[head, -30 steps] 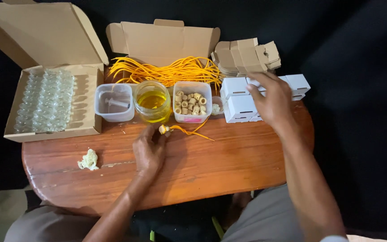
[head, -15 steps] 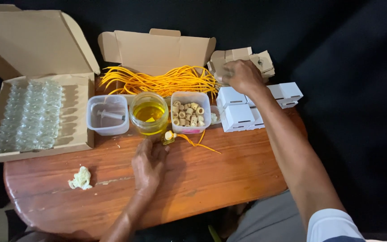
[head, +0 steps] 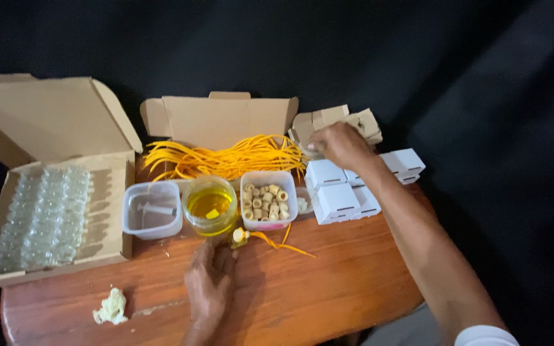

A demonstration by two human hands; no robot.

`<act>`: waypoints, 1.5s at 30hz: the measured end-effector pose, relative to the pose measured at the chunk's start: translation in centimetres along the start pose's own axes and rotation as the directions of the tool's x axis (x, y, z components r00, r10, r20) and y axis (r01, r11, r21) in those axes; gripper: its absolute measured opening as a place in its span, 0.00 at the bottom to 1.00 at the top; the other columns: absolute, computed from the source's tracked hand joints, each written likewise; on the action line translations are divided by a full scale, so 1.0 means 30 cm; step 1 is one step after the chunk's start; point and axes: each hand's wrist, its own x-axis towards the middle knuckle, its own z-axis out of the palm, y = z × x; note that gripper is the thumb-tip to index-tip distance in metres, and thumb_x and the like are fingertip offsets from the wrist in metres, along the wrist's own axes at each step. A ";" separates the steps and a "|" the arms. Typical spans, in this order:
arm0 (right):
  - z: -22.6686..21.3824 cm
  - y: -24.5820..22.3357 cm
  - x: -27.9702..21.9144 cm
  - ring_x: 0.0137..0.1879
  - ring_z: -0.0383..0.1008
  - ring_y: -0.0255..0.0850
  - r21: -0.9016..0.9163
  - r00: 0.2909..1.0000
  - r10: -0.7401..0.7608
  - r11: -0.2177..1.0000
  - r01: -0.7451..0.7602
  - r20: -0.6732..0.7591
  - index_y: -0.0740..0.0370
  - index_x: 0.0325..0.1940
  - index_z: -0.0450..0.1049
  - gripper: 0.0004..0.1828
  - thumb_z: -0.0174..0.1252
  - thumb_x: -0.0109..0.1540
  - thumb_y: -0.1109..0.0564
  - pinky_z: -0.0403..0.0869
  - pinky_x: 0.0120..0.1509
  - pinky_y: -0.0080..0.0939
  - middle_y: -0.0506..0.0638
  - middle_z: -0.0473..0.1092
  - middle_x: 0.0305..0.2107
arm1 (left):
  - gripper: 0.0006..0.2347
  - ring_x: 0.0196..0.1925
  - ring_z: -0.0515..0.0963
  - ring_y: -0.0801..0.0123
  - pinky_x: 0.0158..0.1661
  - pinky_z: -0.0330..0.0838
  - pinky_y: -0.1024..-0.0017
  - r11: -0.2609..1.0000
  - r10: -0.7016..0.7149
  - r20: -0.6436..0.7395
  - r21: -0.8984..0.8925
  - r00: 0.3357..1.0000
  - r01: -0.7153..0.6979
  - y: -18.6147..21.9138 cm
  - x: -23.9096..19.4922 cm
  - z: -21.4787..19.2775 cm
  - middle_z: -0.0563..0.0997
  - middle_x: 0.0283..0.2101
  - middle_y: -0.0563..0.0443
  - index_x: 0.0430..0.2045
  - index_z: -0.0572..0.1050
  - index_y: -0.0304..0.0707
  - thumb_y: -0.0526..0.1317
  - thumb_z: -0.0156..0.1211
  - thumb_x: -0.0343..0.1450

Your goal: Filling small glass bottles with fragrance oil using a syringe and assembling them with wooden caps and cords.

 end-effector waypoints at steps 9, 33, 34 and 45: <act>0.059 0.139 -0.037 0.26 0.78 0.56 -0.435 0.904 -0.297 0.889 0.144 -0.308 0.60 0.47 0.65 0.09 0.52 0.65 0.68 0.76 0.25 0.55 0.56 0.73 0.39 | 0.24 0.45 0.83 0.61 0.48 0.74 0.67 1.000 -0.015 0.010 -0.028 1.000 0.015 -0.029 -0.007 0.000 0.86 0.45 0.54 0.47 0.80 0.50 0.28 0.49 0.58; 0.387 -0.528 -0.935 0.56 0.79 0.52 0.038 0.699 -0.527 0.785 0.619 -0.484 0.64 0.50 0.79 0.15 0.63 0.67 0.51 0.77 0.59 0.52 0.55 0.78 0.49 | 0.21 0.43 0.83 0.66 0.42 0.77 0.66 0.933 -0.274 0.443 -0.092 0.853 0.348 0.050 -0.251 -0.015 0.86 0.42 0.51 0.49 0.75 0.49 0.35 0.57 0.60; 0.395 -0.521 -0.922 0.56 0.79 0.52 0.042 0.705 -0.522 0.789 0.613 -0.481 0.64 0.50 0.79 0.15 0.63 0.67 0.51 0.77 0.59 0.52 0.55 0.78 0.49 | 0.21 0.43 0.83 0.66 0.42 0.77 0.66 0.932 -0.277 0.450 -0.089 0.849 0.351 0.009 -0.245 0.001 0.86 0.42 0.51 0.49 0.75 0.49 0.35 0.57 0.60; 0.478 -0.453 -0.848 0.81 0.40 0.66 0.054 0.917 -0.398 0.915 0.399 -0.029 0.60 0.75 0.59 0.63 0.46 0.50 0.13 0.44 0.81 0.64 0.67 0.51 0.74 | 0.19 0.55 0.80 0.43 0.54 0.79 0.52 0.944 -0.122 0.539 0.322 0.834 -0.070 -0.016 -0.181 -0.053 0.80 0.48 0.45 0.54 0.76 0.55 0.39 0.65 0.67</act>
